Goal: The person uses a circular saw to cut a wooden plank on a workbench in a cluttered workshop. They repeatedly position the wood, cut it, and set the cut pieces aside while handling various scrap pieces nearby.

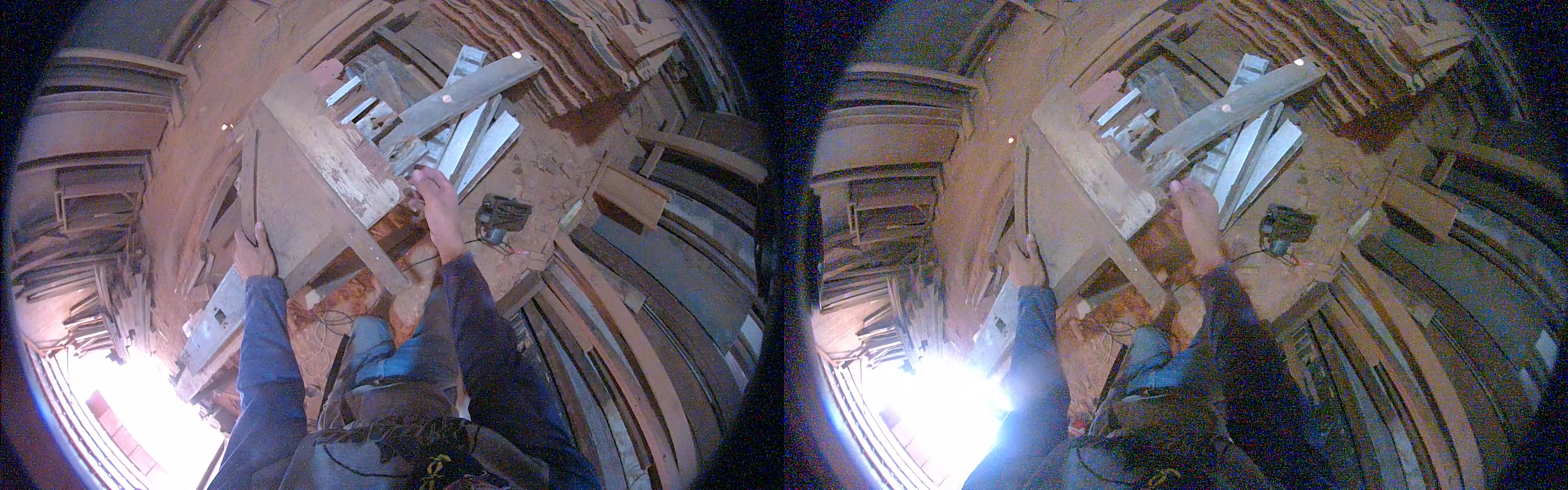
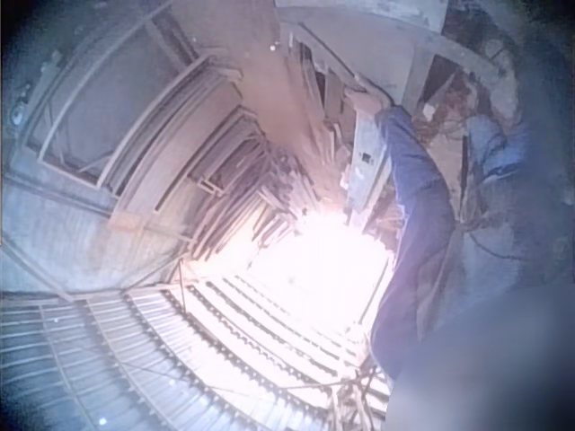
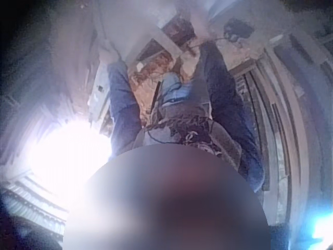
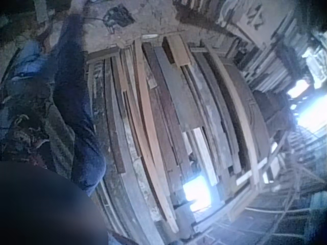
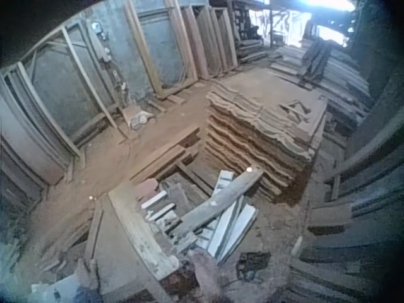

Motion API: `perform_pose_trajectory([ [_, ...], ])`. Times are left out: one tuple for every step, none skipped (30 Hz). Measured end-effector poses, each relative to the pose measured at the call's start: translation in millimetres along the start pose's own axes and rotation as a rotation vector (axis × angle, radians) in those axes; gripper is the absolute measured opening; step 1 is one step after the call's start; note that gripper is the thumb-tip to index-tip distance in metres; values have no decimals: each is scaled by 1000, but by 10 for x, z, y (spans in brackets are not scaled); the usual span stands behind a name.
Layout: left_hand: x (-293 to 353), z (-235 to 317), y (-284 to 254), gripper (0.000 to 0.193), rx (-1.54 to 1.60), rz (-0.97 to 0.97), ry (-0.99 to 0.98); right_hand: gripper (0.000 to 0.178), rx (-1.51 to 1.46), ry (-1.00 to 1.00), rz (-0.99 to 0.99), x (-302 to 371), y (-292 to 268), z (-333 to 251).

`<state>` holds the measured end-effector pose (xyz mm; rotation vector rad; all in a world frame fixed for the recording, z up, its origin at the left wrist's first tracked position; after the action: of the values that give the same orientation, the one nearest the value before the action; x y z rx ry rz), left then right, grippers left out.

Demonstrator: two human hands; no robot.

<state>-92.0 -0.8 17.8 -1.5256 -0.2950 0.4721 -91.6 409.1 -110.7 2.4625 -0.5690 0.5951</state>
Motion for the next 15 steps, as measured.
perform_pose_trajectory([
  [-1, 10, 0, 61, 14, -24, -20, 36, 28, -80, 9, -43, 12, -46],
  [-6, 20, -21, 61, 16, -19, -26, 36, 15, -135, -41, -78, 70, -76],
  [-11, 18, -38, 61, 11, -15, -37, 35, 24, -143, -57, -115, 94, -66],
  [-16, 9, -16, 62, 16, -46, -46, 35, 34, -152, -76, -151, 109, -50],
  [-26, -11, 7, 62, 18, -73, -57, 34, 80, -85, -98, -191, 105, 38],
  [-43, -18, 18, 63, 18, -74, -54, 32, 127, -20, -122, -235, 77, 132],
  [-56, -28, 37, 62, 26, -73, -54, 31, 141, 4, -171, -279, 60, 203],
  [-68, -29, 35, 62, 30, -47, -40, 30, 214, 0, -174, -321, 0, 284],
  [-74, -42, 47, 62, 9, -36, -41, 30, 254, -45, -199, -359, -36, 350],
  [-80, -39, 65, 61, 29, -33, -32, 29, 259, -162, -267, -418, -18, 358],
  [-82, -51, 87, 60, 24, -43, -37, 27, 414, -53, -189, -549, -123, 582],
  [-84, -66, 92, 60, -9, -41, -51, 25, 533, -9, -159, -658, -177, 737],
  [-88, -39, 75, 59, 25, -10, -31, 25, 483, 73, -148, -706, -227, 883],
  [-86, -22, 39, 58, 30, 32, -22, 25, 463, 109, -123, -762, -228, 968],
  [-80, -45, 38, 57, 32, 31, -54, 26, 466, 41, -125, -808, -169, 937],
])
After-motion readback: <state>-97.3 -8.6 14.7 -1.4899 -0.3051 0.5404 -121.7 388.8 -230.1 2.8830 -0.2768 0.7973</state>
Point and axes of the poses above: each hand's wrist, its own x-axis away from the middle knuckle, its own y-axis out of the palm, z = x × y, the point moved 9 cm from there along -x, towards the middle knuckle, and after that the axes turned 4 degrees about z, right-handed, at the moved point
